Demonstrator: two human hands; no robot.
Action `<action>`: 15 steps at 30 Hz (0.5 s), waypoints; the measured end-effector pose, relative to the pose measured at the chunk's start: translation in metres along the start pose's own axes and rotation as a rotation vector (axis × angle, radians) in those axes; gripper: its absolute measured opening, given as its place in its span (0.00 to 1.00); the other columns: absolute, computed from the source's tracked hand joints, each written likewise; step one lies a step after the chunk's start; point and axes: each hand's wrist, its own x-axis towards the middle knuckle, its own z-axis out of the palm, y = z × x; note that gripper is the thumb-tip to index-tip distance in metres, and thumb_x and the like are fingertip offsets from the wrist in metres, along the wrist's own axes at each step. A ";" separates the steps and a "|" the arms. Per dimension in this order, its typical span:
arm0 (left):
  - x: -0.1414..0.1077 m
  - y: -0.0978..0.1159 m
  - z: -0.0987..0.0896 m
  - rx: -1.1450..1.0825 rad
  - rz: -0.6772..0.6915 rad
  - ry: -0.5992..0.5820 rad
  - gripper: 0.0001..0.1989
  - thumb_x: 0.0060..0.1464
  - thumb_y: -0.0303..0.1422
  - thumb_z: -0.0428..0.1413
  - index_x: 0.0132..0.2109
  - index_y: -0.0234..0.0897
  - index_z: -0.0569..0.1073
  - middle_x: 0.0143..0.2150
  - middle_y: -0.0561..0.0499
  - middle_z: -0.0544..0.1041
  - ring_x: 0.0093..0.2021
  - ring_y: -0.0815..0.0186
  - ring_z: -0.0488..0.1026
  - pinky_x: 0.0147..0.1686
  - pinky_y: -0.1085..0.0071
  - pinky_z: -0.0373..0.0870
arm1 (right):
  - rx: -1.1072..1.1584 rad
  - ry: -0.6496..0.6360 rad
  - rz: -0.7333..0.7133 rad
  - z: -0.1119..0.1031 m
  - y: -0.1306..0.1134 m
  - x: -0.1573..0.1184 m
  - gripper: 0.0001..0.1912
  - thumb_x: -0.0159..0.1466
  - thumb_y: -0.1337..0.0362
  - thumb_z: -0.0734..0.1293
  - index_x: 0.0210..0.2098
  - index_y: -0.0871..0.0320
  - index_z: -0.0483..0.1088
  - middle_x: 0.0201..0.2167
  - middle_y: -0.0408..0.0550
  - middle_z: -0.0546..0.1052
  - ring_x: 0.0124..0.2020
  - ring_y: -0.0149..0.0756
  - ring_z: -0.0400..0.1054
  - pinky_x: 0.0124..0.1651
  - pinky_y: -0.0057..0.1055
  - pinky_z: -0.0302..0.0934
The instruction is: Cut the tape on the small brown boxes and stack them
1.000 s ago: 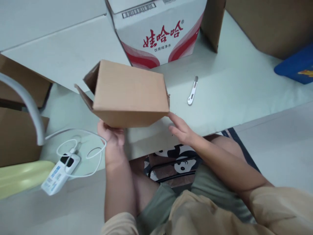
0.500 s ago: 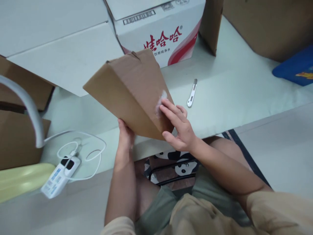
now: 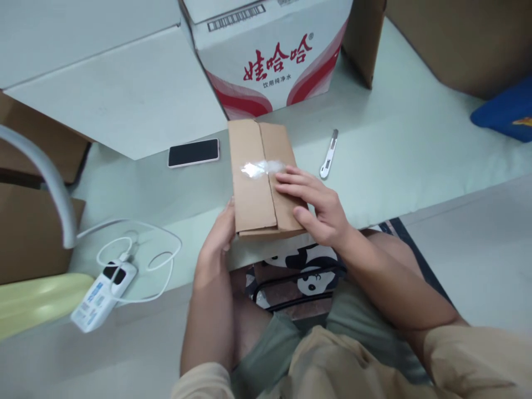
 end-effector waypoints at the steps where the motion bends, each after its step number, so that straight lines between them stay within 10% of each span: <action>1: -0.001 0.001 0.000 0.038 -0.026 -0.011 0.16 0.51 0.47 0.67 0.37 0.38 0.81 0.40 0.45 0.84 0.48 0.51 0.80 0.53 0.52 0.79 | -0.002 0.000 0.015 -0.001 0.002 0.000 0.20 0.69 0.59 0.62 0.59 0.50 0.74 0.61 0.48 0.76 0.68 0.46 0.65 0.71 0.55 0.60; 5: -0.004 0.009 0.000 0.290 -0.066 0.020 0.24 0.50 0.53 0.65 0.43 0.38 0.81 0.46 0.40 0.83 0.51 0.49 0.79 0.55 0.49 0.76 | 0.004 -0.030 -0.002 -0.004 0.012 -0.002 0.18 0.69 0.58 0.63 0.56 0.49 0.75 0.60 0.46 0.77 0.68 0.46 0.65 0.71 0.56 0.60; 9: -0.014 0.022 0.000 0.397 0.428 0.260 0.30 0.57 0.55 0.58 0.59 0.43 0.75 0.63 0.42 0.75 0.67 0.50 0.69 0.68 0.49 0.62 | 0.043 -0.088 -0.082 0.002 0.016 0.001 0.19 0.69 0.60 0.63 0.57 0.51 0.74 0.60 0.48 0.77 0.67 0.44 0.66 0.72 0.53 0.59; 15: -0.019 0.030 -0.004 0.552 0.974 -0.058 0.24 0.67 0.50 0.44 0.59 0.50 0.76 0.62 0.52 0.76 0.71 0.54 0.63 0.75 0.48 0.49 | 0.139 -0.127 -0.111 0.022 0.001 0.005 0.17 0.70 0.59 0.62 0.54 0.55 0.75 0.58 0.52 0.78 0.68 0.44 0.64 0.72 0.50 0.59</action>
